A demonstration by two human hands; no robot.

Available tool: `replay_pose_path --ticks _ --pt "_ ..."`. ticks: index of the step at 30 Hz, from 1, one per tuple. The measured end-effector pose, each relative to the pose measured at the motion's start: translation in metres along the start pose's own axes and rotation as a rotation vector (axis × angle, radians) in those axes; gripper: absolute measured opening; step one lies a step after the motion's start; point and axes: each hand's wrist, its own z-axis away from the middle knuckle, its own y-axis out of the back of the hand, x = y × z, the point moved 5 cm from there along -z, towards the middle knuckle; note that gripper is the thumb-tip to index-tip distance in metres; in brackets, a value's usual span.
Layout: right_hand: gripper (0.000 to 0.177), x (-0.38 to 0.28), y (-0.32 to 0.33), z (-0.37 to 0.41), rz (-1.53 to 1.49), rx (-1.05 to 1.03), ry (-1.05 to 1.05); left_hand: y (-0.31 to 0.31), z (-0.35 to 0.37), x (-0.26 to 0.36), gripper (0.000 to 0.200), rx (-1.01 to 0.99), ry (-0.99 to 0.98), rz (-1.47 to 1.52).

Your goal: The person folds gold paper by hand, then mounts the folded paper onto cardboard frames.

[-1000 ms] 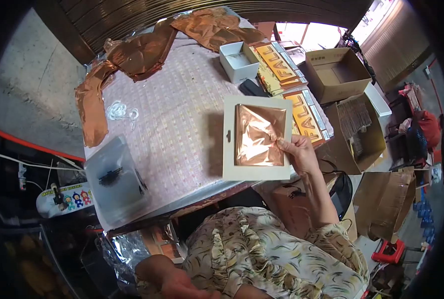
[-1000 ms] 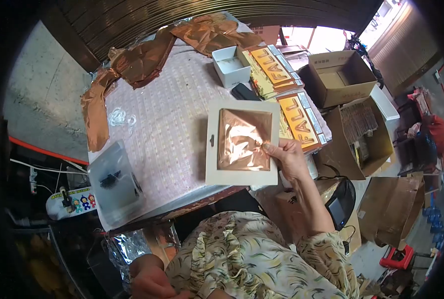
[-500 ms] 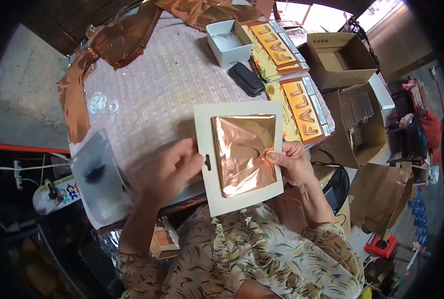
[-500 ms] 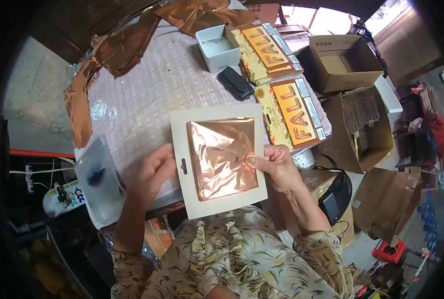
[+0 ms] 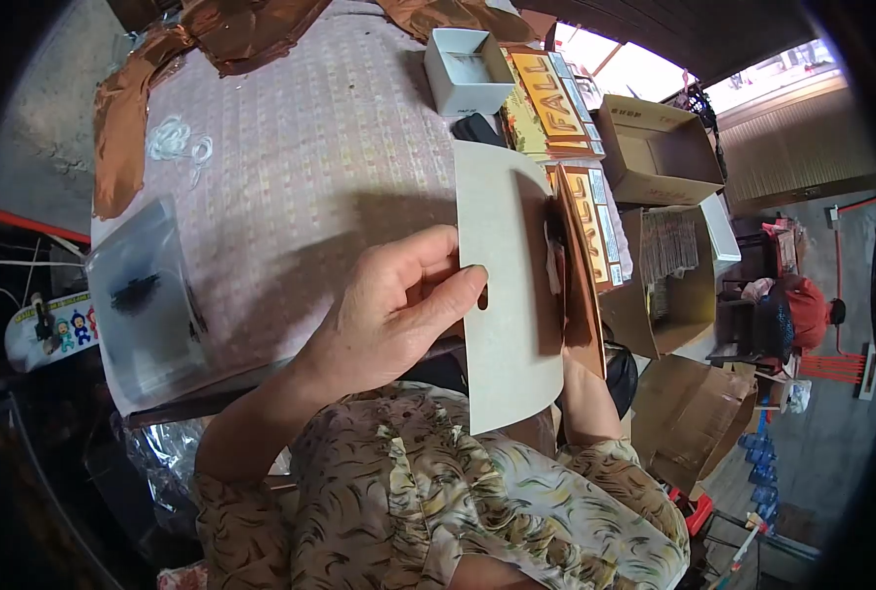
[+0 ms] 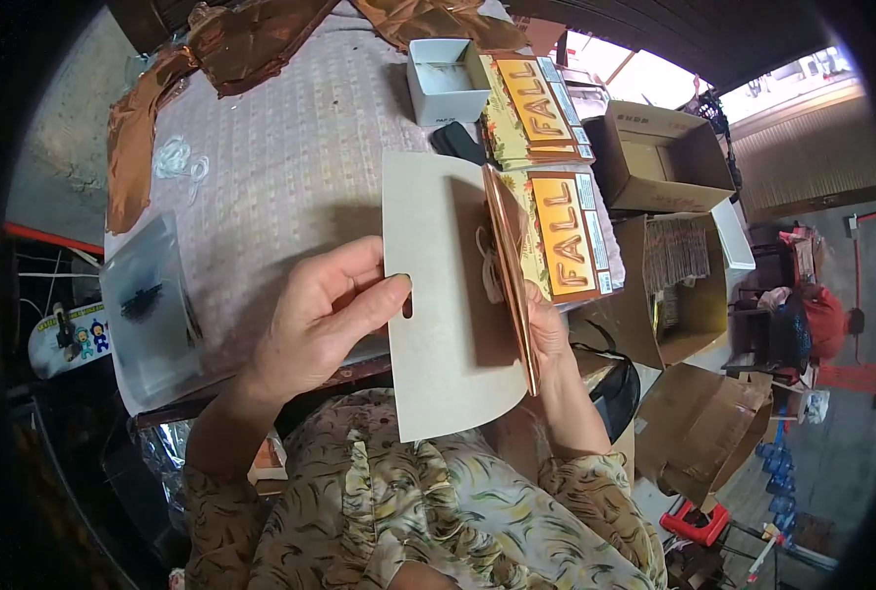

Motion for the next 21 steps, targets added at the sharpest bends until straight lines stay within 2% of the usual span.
replay_pose_path --ticks 2,3,4,5,6,7,8,9,10,11,12,14,16,18,20,21 --pt "0.041 0.003 -0.004 -0.004 -0.057 -0.077 -0.052 0.000 0.002 -0.002 0.017 -0.021 0.013 -0.036" --pt "0.040 -0.002 -0.007 0.003 0.110 0.066 0.040 0.000 0.004 -0.002 0.017 0.013 0.010 -0.005" --pt "0.029 -0.011 -0.033 0.003 0.165 -0.027 0.026 0.001 0.006 0.000 0.016 0.045 0.003 0.019" --pt "0.023 -0.017 -0.032 0.004 0.299 -0.022 0.081 0.004 0.008 -0.002 0.016 0.039 -0.002 -0.002" --pt "0.018 -0.023 -0.030 0.008 0.429 -0.014 0.141 0.010 0.011 -0.010 0.016 0.050 0.012 -0.092" --pt "0.018 -0.027 -0.031 0.012 0.412 -0.025 0.161 0.017 0.013 -0.016 0.015 0.058 0.027 -0.184" --pt "0.015 -0.032 -0.029 0.017 0.565 0.098 0.149 0.020 0.013 -0.012 0.016 0.041 0.009 -0.313" --pt "0.013 -0.035 -0.025 0.021 0.716 0.225 0.134 0.024 0.011 -0.010 0.020 -0.045 0.141 -0.423" --pt "0.013 -0.035 -0.026 0.022 0.702 0.215 0.153 0.028 0.010 -0.003 0.024 -0.127 0.272 -0.531" --pt "0.013 -0.034 -0.026 0.024 0.695 0.226 0.157 0.037 0.004 0.005 0.028 -0.190 0.327 -0.695" --pt "0.014 -0.033 -0.024 0.025 0.688 0.237 0.160 0.049 -0.009 0.009 0.028 -0.194 0.322 -0.717" --pt "0.014 -0.028 -0.020 0.026 0.642 0.224 0.147 0.078 -0.049 0.030 0.028 0.051 -0.003 -1.050" --pt "0.010 -0.021 -0.013 0.021 0.678 0.257 0.106 0.080 -0.108 0.061 0.023 0.198 -0.255 -1.333" --pt "0.011 -0.015 -0.019 0.018 0.689 0.258 0.089 0.086 -0.175 0.057 0.019 0.175 -0.614 -1.519" --pt "0.014 -0.006 -0.015 0.015 0.736 0.186 0.043 0.076 -0.229 0.045 0.015 0.108 -0.639 -1.643" --pt "0.014 -0.002 -0.017 0.013 0.667 0.169 0.031 0.076 -0.254 0.034 0.015 0.094 -0.629 -1.775"
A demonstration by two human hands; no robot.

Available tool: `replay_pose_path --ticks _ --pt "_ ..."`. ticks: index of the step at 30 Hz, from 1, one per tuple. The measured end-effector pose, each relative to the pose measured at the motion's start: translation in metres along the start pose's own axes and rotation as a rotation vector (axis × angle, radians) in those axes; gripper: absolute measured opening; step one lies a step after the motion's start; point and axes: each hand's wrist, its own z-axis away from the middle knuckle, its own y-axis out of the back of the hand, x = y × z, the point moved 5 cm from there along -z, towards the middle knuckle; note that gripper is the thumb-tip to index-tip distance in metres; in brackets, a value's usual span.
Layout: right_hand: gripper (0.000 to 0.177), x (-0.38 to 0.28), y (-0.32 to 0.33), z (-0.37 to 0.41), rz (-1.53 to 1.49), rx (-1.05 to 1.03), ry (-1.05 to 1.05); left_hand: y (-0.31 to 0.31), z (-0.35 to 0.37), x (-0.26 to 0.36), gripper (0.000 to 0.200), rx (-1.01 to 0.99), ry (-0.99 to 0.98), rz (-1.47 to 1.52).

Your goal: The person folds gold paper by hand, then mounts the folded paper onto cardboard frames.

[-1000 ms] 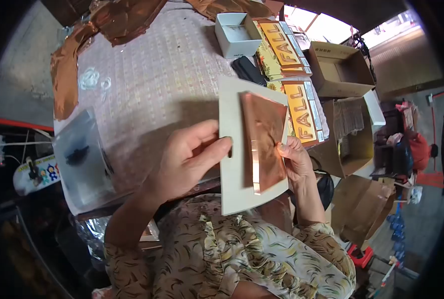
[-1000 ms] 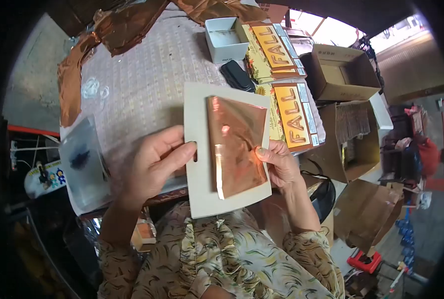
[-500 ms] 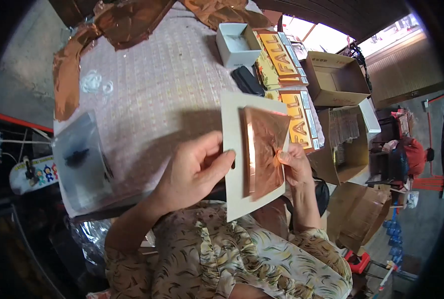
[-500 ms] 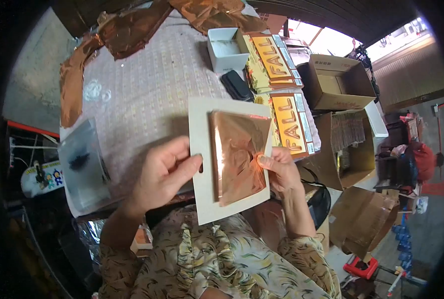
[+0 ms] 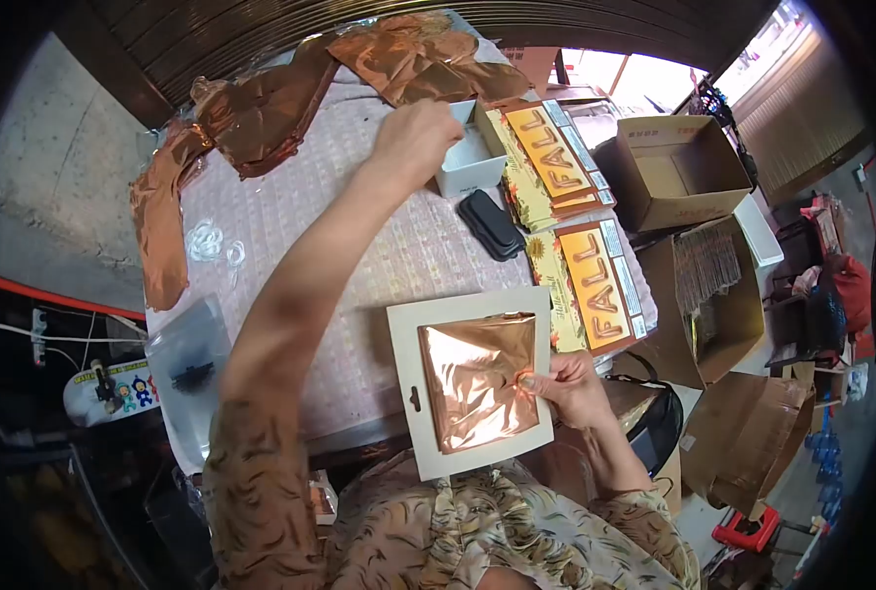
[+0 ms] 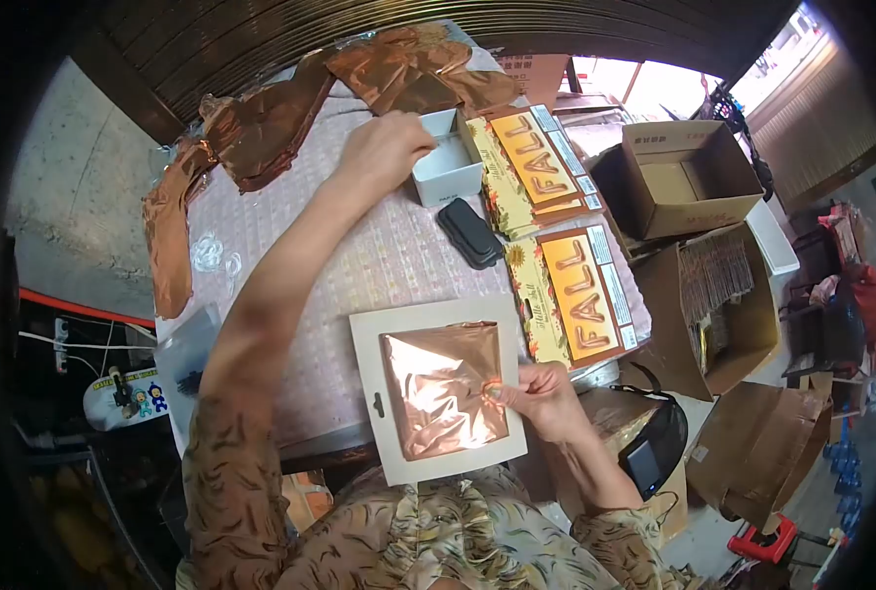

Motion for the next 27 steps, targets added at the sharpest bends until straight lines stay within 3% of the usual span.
replay_pose_path --ticks 4,7,10,12,14,18,20,22,24,25,27 --pt "0.010 -0.004 -0.006 -0.002 0.008 0.031 0.061 -0.051 -0.036 -0.001 0.016 -0.063 -0.112 -0.313" --pt "0.011 0.000 0.000 -0.004 -0.044 0.041 0.046 -0.066 -0.041 -0.005 0.016 -0.182 -0.052 -0.354" --pt "0.013 -0.001 0.004 -0.008 -0.030 0.042 0.017 -0.065 -0.039 -0.004 0.014 -0.132 -0.181 -0.350" --pt "0.014 0.000 0.004 -0.011 -0.022 0.036 -0.005 -0.064 -0.043 -0.006 0.013 -0.097 -0.155 -0.362" --pt "0.014 0.001 0.002 -0.013 -0.007 -0.022 0.017 -0.048 -0.044 0.001 0.013 -0.067 -0.126 -0.364" --pt "0.013 -0.001 -0.003 -0.018 0.046 -0.007 -0.011 0.028 -0.030 0.013 0.016 0.002 0.139 -0.288" --pt "0.014 -0.004 -0.008 -0.019 0.020 -0.017 0.016 0.072 0.005 0.039 0.014 0.105 0.067 0.012" --pt "0.018 -0.004 -0.010 -0.022 0.013 -0.003 0.092 0.104 0.051 0.074 0.013 -0.096 0.145 0.429" --pt "0.018 -0.005 -0.017 -0.021 -0.004 -0.019 0.085 0.099 0.101 0.091 0.011 -0.002 0.002 0.381" --pt "0.018 -0.006 -0.021 -0.021 -0.022 -0.030 0.076 0.099 0.121 0.096 0.009 -0.160 0.229 0.508" --pt "0.018 -0.007 -0.031 -0.018 -0.026 -0.061 0.063 0.101 0.144 0.108 0.010 -0.206 0.281 0.618"
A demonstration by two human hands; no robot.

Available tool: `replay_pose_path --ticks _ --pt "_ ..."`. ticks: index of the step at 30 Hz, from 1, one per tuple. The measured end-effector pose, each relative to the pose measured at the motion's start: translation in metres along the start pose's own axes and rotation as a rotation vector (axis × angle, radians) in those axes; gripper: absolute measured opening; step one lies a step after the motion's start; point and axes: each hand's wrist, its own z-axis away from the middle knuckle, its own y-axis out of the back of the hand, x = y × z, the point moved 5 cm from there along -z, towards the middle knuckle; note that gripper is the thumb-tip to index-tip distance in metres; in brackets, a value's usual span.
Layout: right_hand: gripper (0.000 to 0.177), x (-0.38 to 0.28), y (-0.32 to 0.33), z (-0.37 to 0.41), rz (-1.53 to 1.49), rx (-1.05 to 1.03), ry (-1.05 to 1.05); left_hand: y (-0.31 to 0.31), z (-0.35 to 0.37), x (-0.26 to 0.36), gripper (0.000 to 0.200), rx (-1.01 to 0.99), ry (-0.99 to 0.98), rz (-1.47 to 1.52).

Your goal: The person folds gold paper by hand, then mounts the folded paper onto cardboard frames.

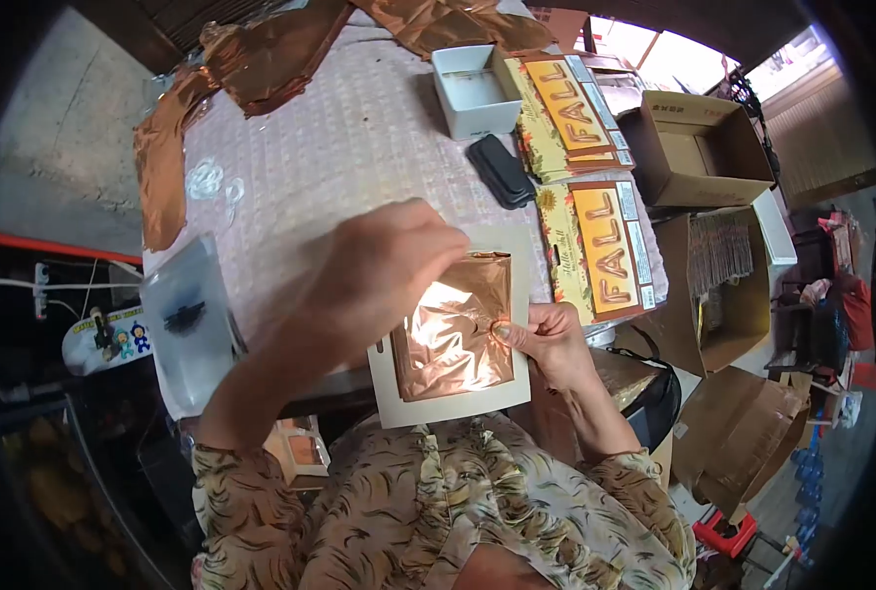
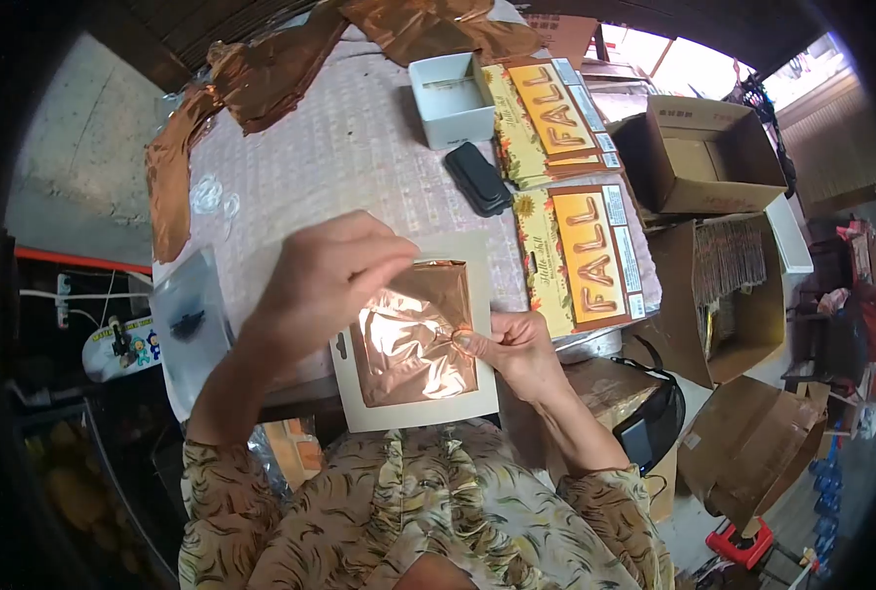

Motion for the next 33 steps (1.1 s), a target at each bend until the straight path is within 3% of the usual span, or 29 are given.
replay_pose_path --ticks 4,8,10,12,16,21,23,26,27,28,30,33 --pt "0.018 0.010 -0.015 0.004 0.011 -0.050 0.002 -0.004 0.026 -0.007 0.013 0.090 -0.076 -0.125" --pt "0.015 0.016 -0.033 0.013 0.029 -0.079 -0.029 0.008 0.061 -0.010 0.019 0.227 -0.071 -0.064" --pt "0.014 0.018 -0.032 0.015 0.297 -0.017 -0.107 0.019 0.084 -0.005 0.020 0.316 -0.093 -0.133" --pt "0.013 0.019 -0.041 0.015 0.174 -0.007 -0.018 0.025 0.118 0.003 0.020 0.432 -0.175 -0.113" --pt "0.015 0.019 -0.030 0.007 0.256 0.075 0.063 0.041 0.193 -0.029 0.019 0.478 -0.064 -0.039" --pt "0.011 0.002 -0.036 -0.007 0.239 0.075 0.140 0.110 0.303 -0.133 0.012 0.557 0.377 -0.244" --pt "0.007 -0.002 -0.031 -0.015 0.203 0.094 0.139 0.130 0.331 -0.162 0.013 0.573 0.556 -0.002" --pt "0.009 -0.005 -0.041 -0.027 0.190 0.091 0.202 0.131 0.343 -0.191 0.016 0.543 0.610 0.181" --pt "0.009 0.005 -0.019 -0.040 0.137 0.003 0.203 0.121 0.350 -0.215 0.024 0.586 0.575 0.381" --pt "0.009 0.005 -0.025 -0.041 0.145 -0.001 0.200 0.123 0.350 -0.216 0.024 0.593 0.577 0.387" --pt "0.009 0.006 -0.035 -0.047 0.141 0.046 0.181 0.125 0.345 -0.211 0.030 0.445 0.526 0.075" --pt "0.010 0.008 -0.040 -0.050 0.129 0.019 0.166 0.123 0.348 -0.215 0.032 0.432 0.549 0.138"
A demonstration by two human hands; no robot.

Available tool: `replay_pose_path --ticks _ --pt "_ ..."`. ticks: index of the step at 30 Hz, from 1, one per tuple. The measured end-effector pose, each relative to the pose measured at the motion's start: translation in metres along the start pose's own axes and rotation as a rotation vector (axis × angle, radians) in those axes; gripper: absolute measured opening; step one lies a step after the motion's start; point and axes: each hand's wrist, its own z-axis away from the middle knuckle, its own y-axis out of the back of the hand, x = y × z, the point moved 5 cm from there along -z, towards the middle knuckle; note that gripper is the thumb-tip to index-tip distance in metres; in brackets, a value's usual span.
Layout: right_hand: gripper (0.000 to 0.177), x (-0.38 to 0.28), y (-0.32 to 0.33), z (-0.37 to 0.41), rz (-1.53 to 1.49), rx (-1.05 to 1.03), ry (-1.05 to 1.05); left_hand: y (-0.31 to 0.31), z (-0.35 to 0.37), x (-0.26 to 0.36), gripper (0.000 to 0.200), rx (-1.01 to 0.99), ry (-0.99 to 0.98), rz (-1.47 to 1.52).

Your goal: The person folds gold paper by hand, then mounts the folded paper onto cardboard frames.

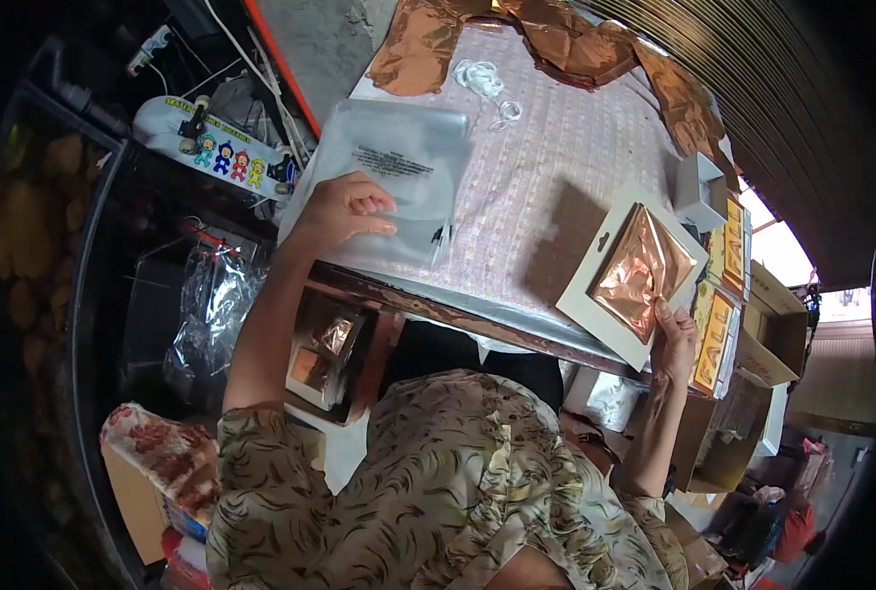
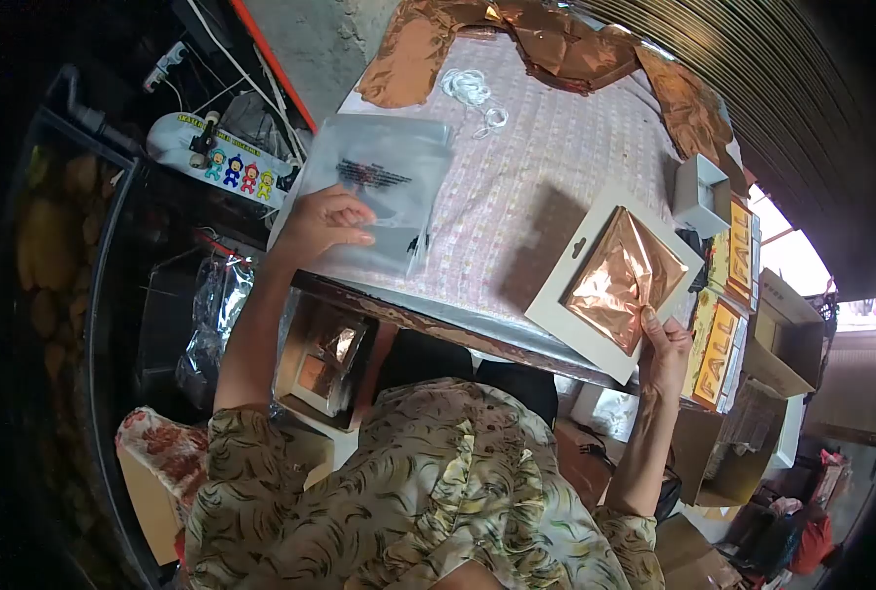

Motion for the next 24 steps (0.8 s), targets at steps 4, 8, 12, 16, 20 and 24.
replay_pose_path --ticks 4,8,12,16,20,24 --pt "0.016 0.004 0.000 -0.005 0.033 -0.065 0.009 -0.003 0.001 -0.008 0.027 0.030 -0.031 0.007" --pt "0.017 0.005 -0.010 -0.002 0.040 -0.059 -0.005 -0.006 -0.001 -0.016 0.019 0.095 -0.013 0.132" --pt "0.016 0.008 -0.008 0.000 0.019 -0.075 -0.033 -0.001 -0.005 -0.004 0.017 0.145 0.069 -0.029" --pt "0.017 0.002 -0.007 0.005 0.018 -0.033 -0.017 0.010 -0.023 0.046 0.009 0.307 -0.227 -0.356" --pt "0.016 -0.001 0.010 0.006 -0.026 0.004 0.013 -0.009 -0.034 0.144 0.008 0.749 -0.640 -0.713" --pt "0.014 -0.008 0.024 0.013 -0.006 0.058 0.018 -0.086 -0.081 0.159 0.011 0.440 -0.332 -0.545"
